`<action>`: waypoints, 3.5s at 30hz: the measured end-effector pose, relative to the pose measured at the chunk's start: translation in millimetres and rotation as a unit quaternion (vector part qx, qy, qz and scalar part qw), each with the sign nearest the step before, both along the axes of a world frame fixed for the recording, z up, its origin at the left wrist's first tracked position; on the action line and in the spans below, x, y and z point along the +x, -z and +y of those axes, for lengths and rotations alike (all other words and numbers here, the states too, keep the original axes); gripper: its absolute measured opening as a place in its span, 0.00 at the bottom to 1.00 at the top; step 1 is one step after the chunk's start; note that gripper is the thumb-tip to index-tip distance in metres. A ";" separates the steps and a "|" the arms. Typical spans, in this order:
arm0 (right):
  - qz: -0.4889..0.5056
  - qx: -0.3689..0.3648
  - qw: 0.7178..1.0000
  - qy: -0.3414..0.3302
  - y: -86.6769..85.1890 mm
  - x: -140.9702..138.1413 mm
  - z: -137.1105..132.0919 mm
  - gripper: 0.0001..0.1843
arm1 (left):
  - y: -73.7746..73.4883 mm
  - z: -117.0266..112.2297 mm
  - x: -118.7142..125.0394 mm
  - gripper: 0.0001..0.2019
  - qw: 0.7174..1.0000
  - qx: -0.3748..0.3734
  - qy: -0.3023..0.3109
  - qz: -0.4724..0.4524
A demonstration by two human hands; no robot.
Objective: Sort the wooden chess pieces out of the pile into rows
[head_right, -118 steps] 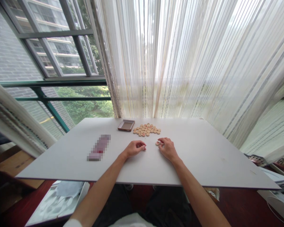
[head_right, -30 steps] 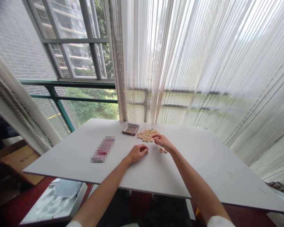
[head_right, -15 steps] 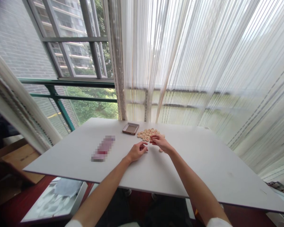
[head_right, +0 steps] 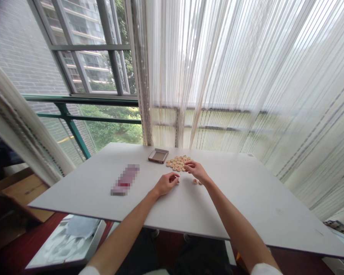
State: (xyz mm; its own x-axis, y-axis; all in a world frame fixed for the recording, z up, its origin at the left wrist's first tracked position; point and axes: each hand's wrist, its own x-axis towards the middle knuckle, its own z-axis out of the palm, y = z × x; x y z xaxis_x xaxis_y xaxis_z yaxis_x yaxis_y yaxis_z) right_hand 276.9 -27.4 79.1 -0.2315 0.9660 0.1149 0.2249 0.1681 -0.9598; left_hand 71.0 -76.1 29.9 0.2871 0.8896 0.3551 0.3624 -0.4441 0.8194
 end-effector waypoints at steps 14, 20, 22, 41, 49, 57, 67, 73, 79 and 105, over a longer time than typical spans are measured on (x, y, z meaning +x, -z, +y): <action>-0.036 0.047 0.998 -0.003 29.1 -27.1 -26.8 0.17 | -2.0 3.2 0.1 0.16 0.997 0.009 -0.018 -0.077; -0.027 0.100 0.992 0.075 37.7 -36.6 -34.6 0.16 | -0.8 3.5 0.8 0.18 0.995 -0.017 0.007 -0.101; -0.032 0.106 0.990 0.085 35.7 -36.4 -35.3 0.16 | -0.3 3.4 1.4 0.19 0.994 -0.023 0.020 -0.107; 0.075 0.107 0.989 0.071 42.7 -53.6 -58.6 0.18 | -1.9 0.6 1.1 0.19 0.997 -0.010 -0.040 -0.071; 0.065 0.123 0.984 0.110 49.6 -57.3 -61.1 0.16 | -4.6 1.0 -3.2 0.14 0.999 0.010 -0.025 -0.046; -0.003 0.159 0.983 0.090 48.2 -59.3 -65.7 0.13 | -3.8 2.6 -5.2 0.14 0.998 0.009 -0.021 -0.060; -0.008 0.177 0.981 0.078 48.9 -61.4 -65.0 0.14 | 1.7 6.7 -6.3 0.16 0.995 -0.004 -0.031 -0.093; 0.014 0.155 0.984 0.092 47.7 -58.8 -64.3 0.16 | 8.1 11.3 -4.8 0.16 0.991 -0.040 0.007 -0.124; 0.030 0.139 0.986 0.085 48.2 -56.9 -63.4 0.17 | 7.4 11.9 -4.6 0.15 0.989 -0.045 0.017 -0.140; 0.042 0.130 0.983 0.126 53.3 -53.9 -59.6 0.19 | 1.1 3.3 -7.9 0.13 0.998 -0.005 0.034 -0.046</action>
